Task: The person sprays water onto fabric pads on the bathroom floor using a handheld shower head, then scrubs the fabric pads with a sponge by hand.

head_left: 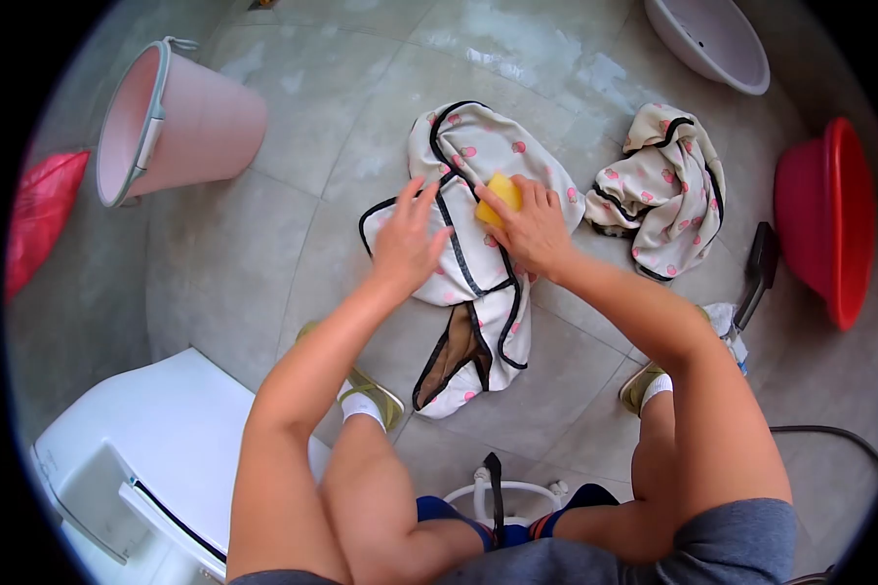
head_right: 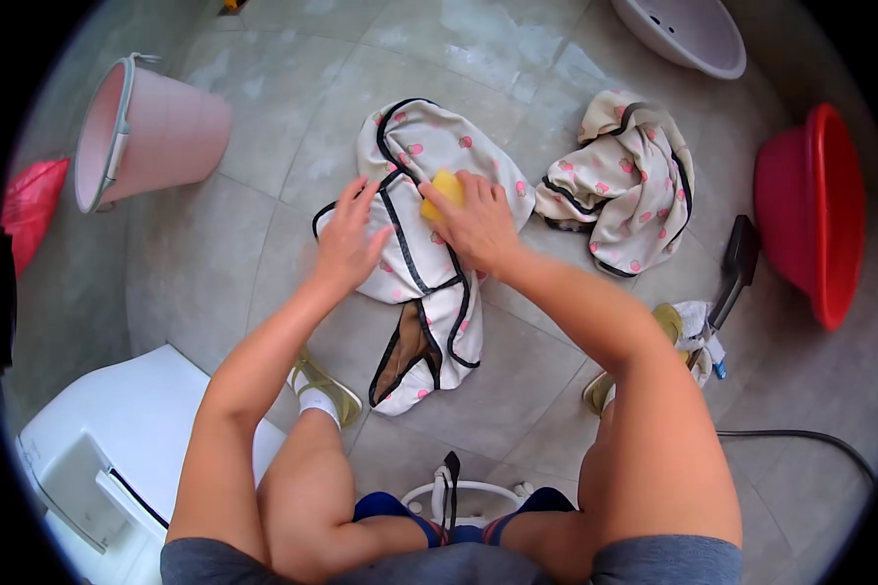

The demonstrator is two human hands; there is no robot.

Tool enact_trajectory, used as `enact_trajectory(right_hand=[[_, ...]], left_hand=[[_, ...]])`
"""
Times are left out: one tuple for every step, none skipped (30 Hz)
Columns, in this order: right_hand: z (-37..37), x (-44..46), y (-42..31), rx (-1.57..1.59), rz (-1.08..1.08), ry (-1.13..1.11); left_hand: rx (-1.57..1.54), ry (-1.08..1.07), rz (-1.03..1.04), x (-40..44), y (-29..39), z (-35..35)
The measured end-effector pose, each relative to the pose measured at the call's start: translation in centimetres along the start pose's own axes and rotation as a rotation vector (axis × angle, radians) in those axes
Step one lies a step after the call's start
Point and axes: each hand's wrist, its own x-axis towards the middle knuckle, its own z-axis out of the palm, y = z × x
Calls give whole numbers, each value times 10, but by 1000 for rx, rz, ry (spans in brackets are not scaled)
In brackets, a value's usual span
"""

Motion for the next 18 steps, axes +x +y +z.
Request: enact_trajectory(right_hand=[[3,-3,-1,-3,-6,31],[6,-2,-2,-5,-15,64],[8,0,1,-36,-13,81],[8,3,6,-68,-8,97],[9,6,11,-102,0,112],[7,13,15,-127,10,147],[5,22,17,-156,20,184],[2,30,20,-184,31,219],[3,39,32,-200,37,239],[6,46,50,-209,49,255],[5,55,61,-225,57,274],[2,65,69,-227,129,238],[-2,76,76,-232,198,203],[-8,86,83,-236,265,168],[-11,95,92,-221,341,234],[-15,100,102,-201,417,299],[-20,102,110,-178,493,363],[-28,98,116,-55,448,394]], left_hand=[[25,55,39,12,3,22],[52,112,78,23,0,40],[83,-1,-70,34,4,39],[111,-118,-217,43,12,36],[137,-235,-361,51,16,33],[136,-238,-378,55,4,31],[-10,-258,-428,58,-5,16],[-157,-281,-479,58,-15,0],[-297,-308,-535,62,-19,-7],[-379,-355,-527,69,-3,-24],[-466,-398,-514,74,20,-50],[-309,-286,-324,76,32,-59],[-155,-169,-132,78,44,-69],[-103,-51,22,77,64,-83],[-48,66,172,74,88,-98],[51,118,253,69,111,-116],[153,168,332,62,129,-129],[269,193,397,50,139,-133]])
